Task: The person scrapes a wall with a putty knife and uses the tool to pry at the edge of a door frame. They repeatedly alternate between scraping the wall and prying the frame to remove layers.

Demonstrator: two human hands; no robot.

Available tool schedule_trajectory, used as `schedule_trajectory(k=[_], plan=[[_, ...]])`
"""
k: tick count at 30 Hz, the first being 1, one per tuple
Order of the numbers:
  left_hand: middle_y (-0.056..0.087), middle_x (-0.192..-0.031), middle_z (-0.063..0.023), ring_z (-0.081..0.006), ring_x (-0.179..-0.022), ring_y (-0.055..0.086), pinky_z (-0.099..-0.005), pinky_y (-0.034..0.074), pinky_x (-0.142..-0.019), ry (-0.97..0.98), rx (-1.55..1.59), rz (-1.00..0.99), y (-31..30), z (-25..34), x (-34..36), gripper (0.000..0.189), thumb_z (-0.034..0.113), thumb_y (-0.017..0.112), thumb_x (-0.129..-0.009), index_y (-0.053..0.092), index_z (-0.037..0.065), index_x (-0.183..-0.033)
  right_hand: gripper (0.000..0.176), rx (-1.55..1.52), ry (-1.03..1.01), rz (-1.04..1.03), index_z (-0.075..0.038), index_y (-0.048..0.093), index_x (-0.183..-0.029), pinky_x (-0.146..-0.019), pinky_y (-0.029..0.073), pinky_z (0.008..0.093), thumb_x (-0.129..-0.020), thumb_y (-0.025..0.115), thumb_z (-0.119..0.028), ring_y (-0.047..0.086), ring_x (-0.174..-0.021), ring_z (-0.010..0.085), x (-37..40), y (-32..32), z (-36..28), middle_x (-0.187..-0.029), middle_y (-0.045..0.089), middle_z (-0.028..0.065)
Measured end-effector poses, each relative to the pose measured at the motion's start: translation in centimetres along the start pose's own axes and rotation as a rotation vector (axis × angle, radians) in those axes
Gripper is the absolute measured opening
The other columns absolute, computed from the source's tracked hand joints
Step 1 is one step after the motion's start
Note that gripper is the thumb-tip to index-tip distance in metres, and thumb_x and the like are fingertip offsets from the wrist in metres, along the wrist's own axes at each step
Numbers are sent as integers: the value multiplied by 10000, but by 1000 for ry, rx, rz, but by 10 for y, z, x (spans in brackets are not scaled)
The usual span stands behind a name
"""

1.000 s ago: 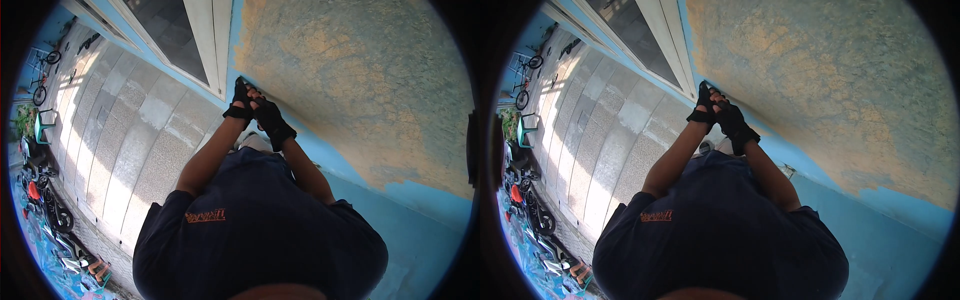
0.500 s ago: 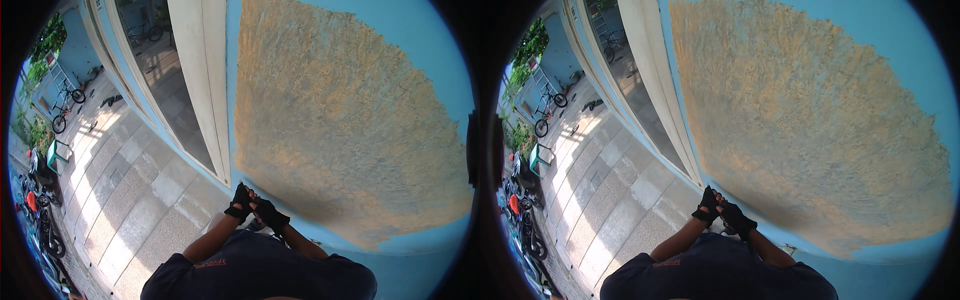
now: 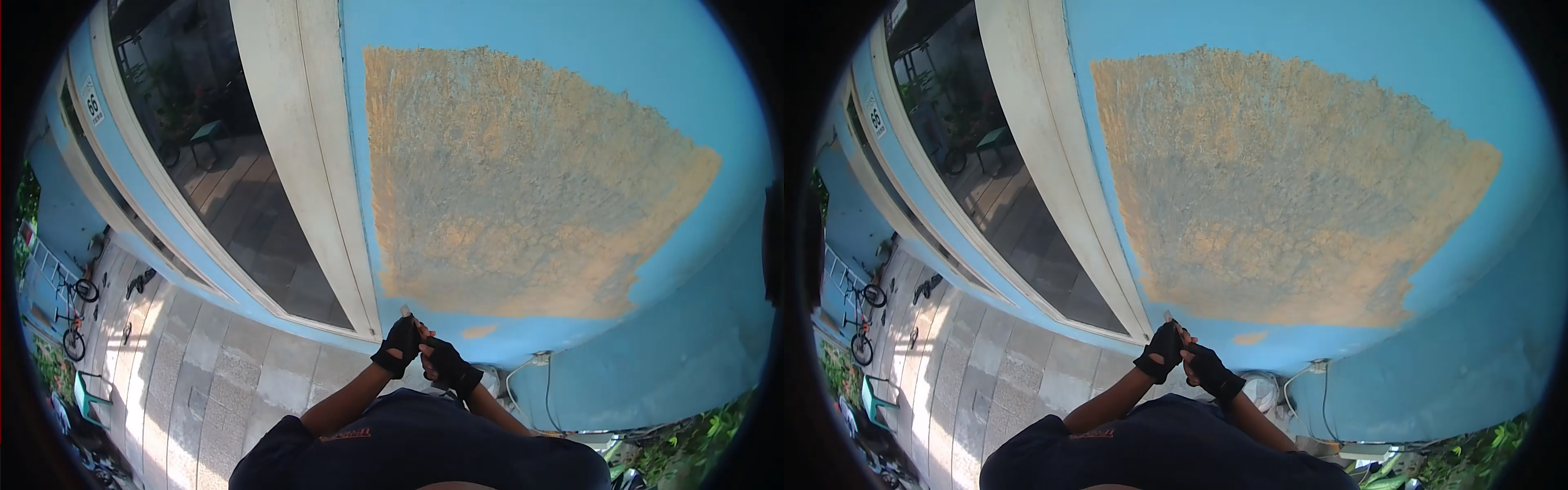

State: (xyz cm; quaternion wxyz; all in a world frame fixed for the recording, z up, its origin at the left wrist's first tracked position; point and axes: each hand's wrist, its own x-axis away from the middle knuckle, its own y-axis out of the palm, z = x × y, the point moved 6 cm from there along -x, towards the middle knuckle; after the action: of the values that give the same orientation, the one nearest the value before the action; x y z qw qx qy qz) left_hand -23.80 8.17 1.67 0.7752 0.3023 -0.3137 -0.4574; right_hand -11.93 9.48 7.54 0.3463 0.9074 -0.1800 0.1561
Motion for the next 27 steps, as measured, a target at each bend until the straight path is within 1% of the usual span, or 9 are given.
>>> schedule_trajectory(k=[2, 8, 10, 11, 13, 16, 22, 24, 27], plan=[[608, -729, -101, -299, -773, 626, -452, 504, -886, -69, 110, -55, -15, -7, 12, 386, 374, 381, -1049, 531, 76, -854, 162, -77, -25, 18, -122, 483, -950, -402, 332, 267, -984, 565, -258, 393, -430, 112, 1, 13, 25, -602, 443, -13], [616, -746, -140, -324, -796, 637, -470, 513, -834, -187, 11, -61, -26, -10, 62, 340, 354, 455, -1019, 529, 60, -864, 172, -106, -140, 124, -101, 505, -931, -402, 317, 258, -992, 547, -256, 373, -420, 106, 20, 41, 71, -591, 425, -6], [615, -753, -145, -324, -807, 642, -461, 519, -823, -186, -14, -66, -25, -12, 75, 329, 349, 476, -1007, 529, 56, -866, 170, -100, -155, 157, -89, 550, -1072, -404, 327, 257, -999, 527, -241, 378, -416, 109, 33, 53, 77, -585, 427, -3], [615, -760, -149, -323, -818, 646, -452, 524, -812, -182, -39, -73, -25, -12, 81, 320, 344, 498, -995, 529, 53, -868, 170, -103, -150, 158, -89, 550, -1072, -404, 327, 257, -999, 527, -241, 378, -416, 109, 39, 59, 80, -585, 427, -3], [621, -779, -152, -318, -825, 650, -433, 527, -810, -162, -56, -111, -19, -6, 95, 316, 343, 503, -993, 531, 51, -876, 282, -112, -164, 168, -89, 533, -1246, -401, 332, 258, -1003, 511, -231, 380, -406, 111, 46, 70, 81, -582, 439, -2], [654, -868, -133, -262, -850, 668, -363, 541, -794, -141, -51, -193, -14, -6, 108, 272, 298, 508, -1001, 524, 51, -890, 367, -72, -175, 172, -115, 489, -1321, -426, 350, 258, -989, 556, -256, 410, -418, 115, 54, 76, 83, -589, 454, -8], [660, -896, -111, -226, -886, 658, -326, 531, -809, -40, -171, -182, -5, 3, 131, 251, 293, 526, -1000, 538, 55, -924, 319, -49, -166, 119, -98, 498, -1278, -432, 355, 264, -997, 538, -246, 399, -422, 116, 63, 83, 79, -605, 468, -4], [656, -938, -148, -248, -912, 642, -373, 519, -842, -5, -214, -169, -3, 5, 137, 235, 280, 518, -998, 524, 56, -928, 328, -57, -170, 93, -98, 489, -1287, -432, 357, 266, -998, 536, -246, 394, -419, 116, 64, 84, 82, -604, 465, -3], [656, -914, -133, -253, -904, 650, -367, 523, -846, 29, -118, -192, -8, -4, 136, 205, 248, 545, -986, 531, 52, -927, 341, -51, -176, 75, -97, 472, -1301, -433, 358, 268, -1000, 531, -247, 387, -417, 116, 70, 87, 86, -600, 458, 0]])
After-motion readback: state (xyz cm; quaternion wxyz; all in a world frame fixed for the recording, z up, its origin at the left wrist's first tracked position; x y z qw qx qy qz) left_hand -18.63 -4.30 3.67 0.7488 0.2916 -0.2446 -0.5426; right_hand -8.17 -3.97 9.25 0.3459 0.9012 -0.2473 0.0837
